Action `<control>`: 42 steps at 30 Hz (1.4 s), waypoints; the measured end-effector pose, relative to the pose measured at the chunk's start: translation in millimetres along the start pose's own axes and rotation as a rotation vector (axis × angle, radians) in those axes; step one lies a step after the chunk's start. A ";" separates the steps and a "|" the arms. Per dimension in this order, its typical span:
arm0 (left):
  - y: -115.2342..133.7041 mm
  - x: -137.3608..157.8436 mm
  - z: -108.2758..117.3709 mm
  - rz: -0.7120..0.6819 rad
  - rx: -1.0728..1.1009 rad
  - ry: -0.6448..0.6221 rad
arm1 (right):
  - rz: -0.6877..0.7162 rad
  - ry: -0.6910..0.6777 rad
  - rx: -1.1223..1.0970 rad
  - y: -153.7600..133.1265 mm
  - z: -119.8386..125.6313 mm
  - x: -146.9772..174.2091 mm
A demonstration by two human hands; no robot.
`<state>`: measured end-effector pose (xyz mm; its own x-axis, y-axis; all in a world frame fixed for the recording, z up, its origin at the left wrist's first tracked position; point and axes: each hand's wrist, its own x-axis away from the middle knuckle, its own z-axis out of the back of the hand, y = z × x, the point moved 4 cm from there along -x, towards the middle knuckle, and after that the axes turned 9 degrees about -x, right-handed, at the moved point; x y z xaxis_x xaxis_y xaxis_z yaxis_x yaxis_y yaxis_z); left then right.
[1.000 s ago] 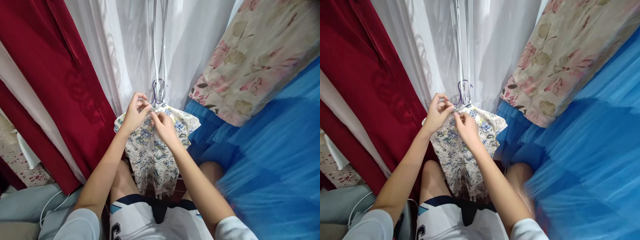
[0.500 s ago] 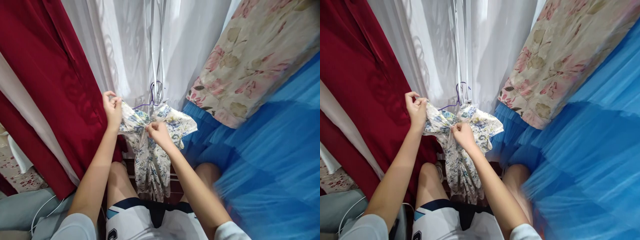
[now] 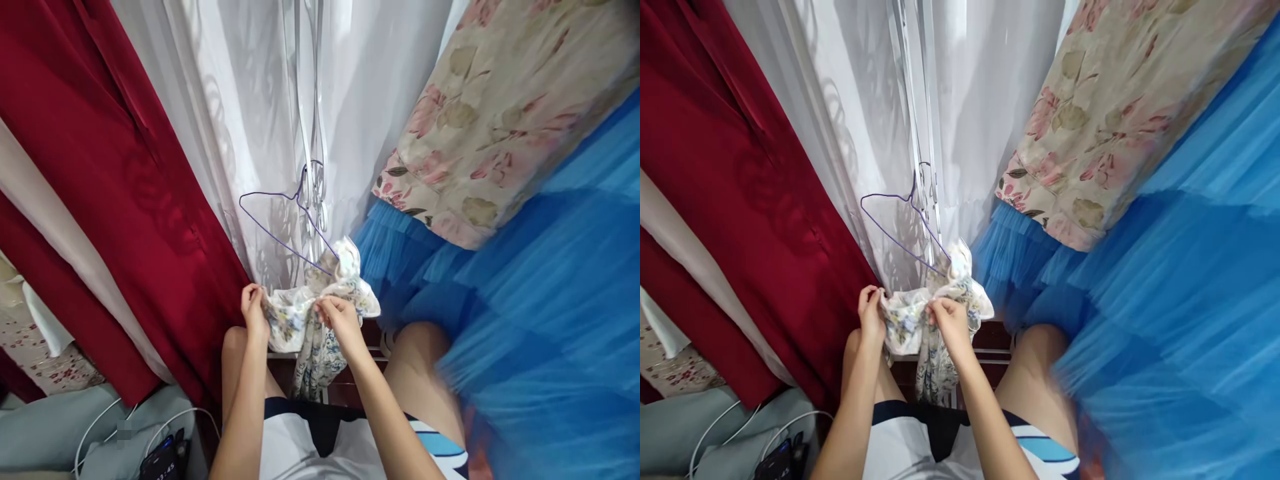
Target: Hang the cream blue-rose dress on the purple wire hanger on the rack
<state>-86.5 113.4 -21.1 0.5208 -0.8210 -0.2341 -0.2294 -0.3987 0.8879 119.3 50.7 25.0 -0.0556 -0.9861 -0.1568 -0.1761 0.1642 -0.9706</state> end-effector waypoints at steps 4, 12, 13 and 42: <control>18.1 68.4 -44.5 0.052 0.058 -0.251 | 0.016 0.082 0.026 22.3 25.3 18.8; 79.3 116.6 -87.3 -0.153 -0.194 -0.537 | 0.019 -0.337 -0.012 -27.2 33.2 57.6; 77.2 117.9 -86.1 -0.111 -0.187 -0.537 | -0.012 -0.389 -0.035 -31.4 31.4 61.1; 86.2 64.7 -17.8 -0.213 -0.642 -0.651 | -0.143 -0.441 0.003 -149.6 67.6 -103.9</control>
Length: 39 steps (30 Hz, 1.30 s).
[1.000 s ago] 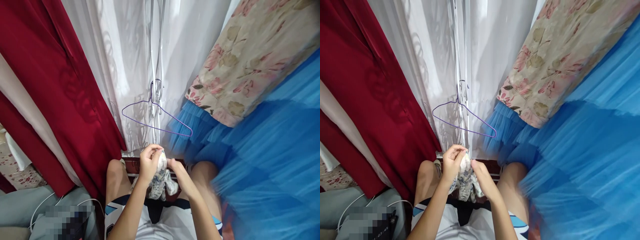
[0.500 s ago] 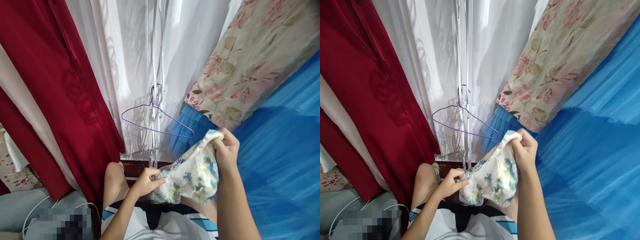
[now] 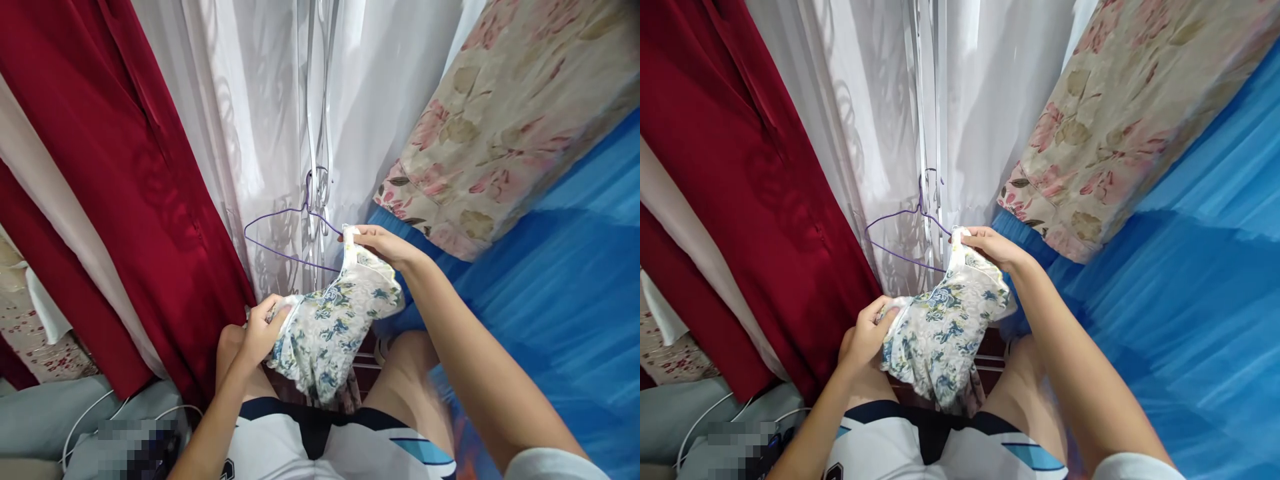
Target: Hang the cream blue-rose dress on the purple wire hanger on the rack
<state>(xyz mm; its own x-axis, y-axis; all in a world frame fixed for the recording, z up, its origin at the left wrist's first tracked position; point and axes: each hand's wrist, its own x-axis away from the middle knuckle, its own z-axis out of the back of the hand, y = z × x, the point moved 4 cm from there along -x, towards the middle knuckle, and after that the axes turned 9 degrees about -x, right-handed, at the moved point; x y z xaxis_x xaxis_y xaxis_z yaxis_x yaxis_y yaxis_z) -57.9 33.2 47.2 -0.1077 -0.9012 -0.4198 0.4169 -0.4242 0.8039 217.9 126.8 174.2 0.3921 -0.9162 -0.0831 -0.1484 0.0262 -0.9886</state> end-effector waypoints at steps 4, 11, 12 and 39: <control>-47.5 -25.3 27.5 -0.157 -0.417 -0.105 | -0.050 0.039 -0.035 -3.9 8.7 1.3; -64.8 -117.4 94.6 -0.245 -0.550 0.061 | -0.085 0.011 -0.037 -4.5 -0.4 -2.5; -59.7 -129.6 102.0 -0.248 -0.552 0.088 | -0.084 0.012 -0.037 -4.6 -2.3 -2.5; -63.9 -187.6 111.7 -0.234 -0.393 0.182 | -0.186 0.084 -0.330 24.0 2.4 -8.1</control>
<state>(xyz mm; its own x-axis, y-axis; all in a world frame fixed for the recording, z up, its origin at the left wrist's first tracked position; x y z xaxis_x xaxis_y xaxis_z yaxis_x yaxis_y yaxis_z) -165.1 219.5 121.7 -0.0943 -0.7408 -0.6650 0.7131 -0.5164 0.4741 213.3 135.8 150.8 0.3663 -0.9230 0.1181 -0.3712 -0.2613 -0.8910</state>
